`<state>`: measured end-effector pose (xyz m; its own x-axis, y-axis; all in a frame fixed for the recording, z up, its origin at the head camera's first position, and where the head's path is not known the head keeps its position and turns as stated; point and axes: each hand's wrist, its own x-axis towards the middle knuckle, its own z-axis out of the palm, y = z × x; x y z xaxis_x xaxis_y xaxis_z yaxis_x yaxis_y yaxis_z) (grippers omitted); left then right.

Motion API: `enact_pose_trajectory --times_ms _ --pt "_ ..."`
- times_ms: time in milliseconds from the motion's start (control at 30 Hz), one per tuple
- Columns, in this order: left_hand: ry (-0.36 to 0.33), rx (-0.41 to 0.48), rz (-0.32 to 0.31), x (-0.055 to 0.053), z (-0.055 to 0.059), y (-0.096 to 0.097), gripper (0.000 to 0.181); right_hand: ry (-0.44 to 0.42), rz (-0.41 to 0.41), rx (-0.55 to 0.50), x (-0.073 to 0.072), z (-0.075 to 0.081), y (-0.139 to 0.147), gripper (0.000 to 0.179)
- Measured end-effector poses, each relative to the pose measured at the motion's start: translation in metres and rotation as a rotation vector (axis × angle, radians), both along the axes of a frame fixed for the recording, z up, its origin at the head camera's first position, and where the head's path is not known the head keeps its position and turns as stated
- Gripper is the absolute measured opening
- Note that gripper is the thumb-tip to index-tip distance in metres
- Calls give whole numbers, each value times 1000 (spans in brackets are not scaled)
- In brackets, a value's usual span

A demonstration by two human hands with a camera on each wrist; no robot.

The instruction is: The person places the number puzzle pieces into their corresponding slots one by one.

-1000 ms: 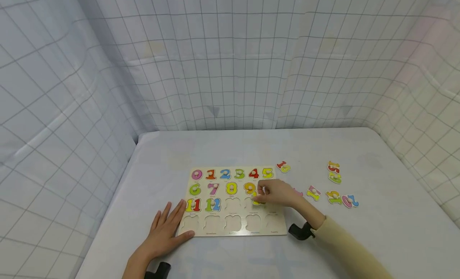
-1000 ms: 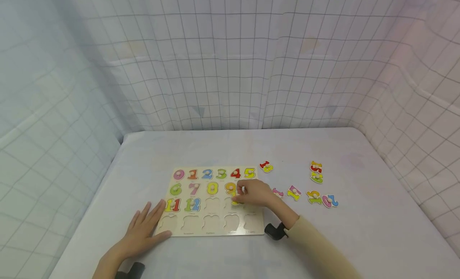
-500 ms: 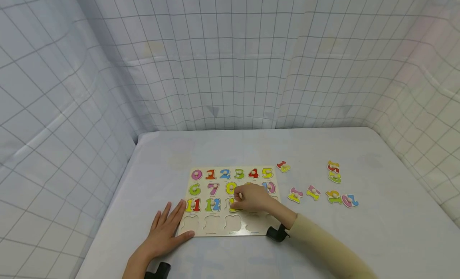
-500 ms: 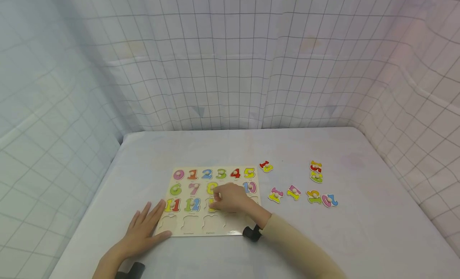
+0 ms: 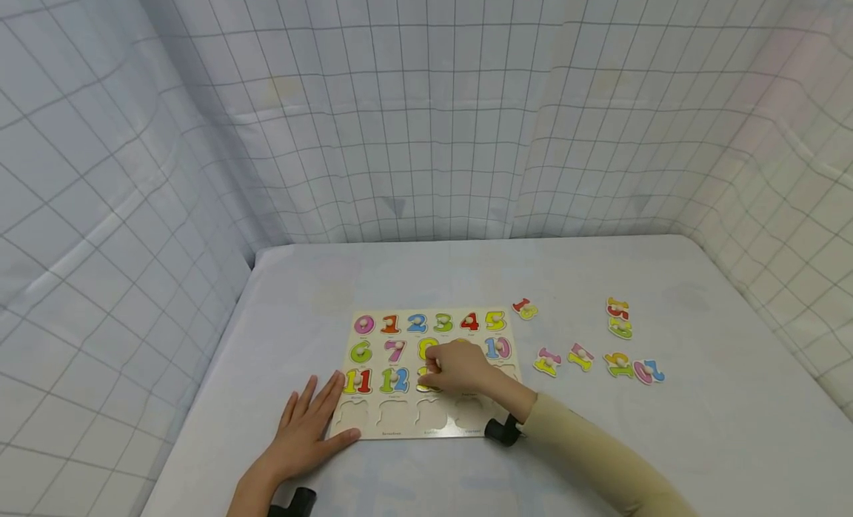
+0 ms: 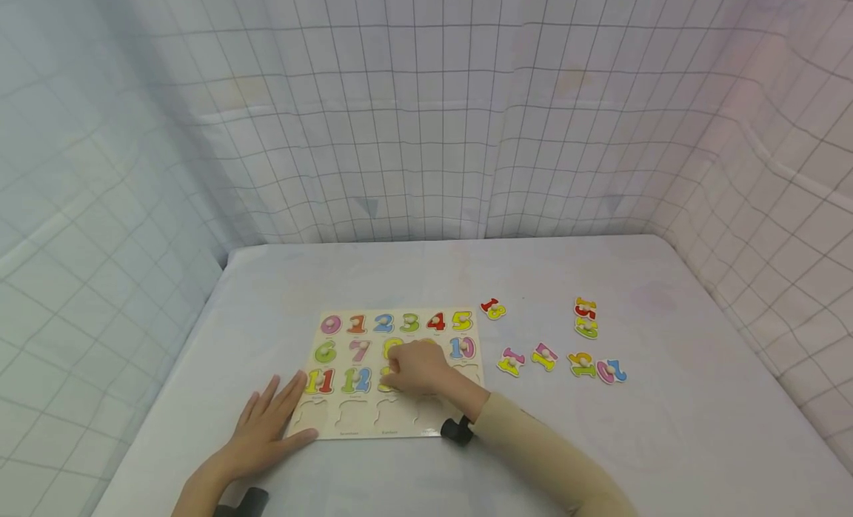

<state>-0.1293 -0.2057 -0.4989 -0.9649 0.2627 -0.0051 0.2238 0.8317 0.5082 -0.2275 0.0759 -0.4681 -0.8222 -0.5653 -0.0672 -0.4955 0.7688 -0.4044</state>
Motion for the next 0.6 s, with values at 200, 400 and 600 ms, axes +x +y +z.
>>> enact_pose_trajectory --times_ms 200,400,600 --pt "-30 -17 8 -1 2 1 94 -7 1 10 0 0 0 36" --pt "9 -1 3 -1 -5 -1 93 -18 1 16 0 1 -1 36" --pt "7 -31 12 -4 -15 -5 96 -22 -2 31 2 3 -2 37"
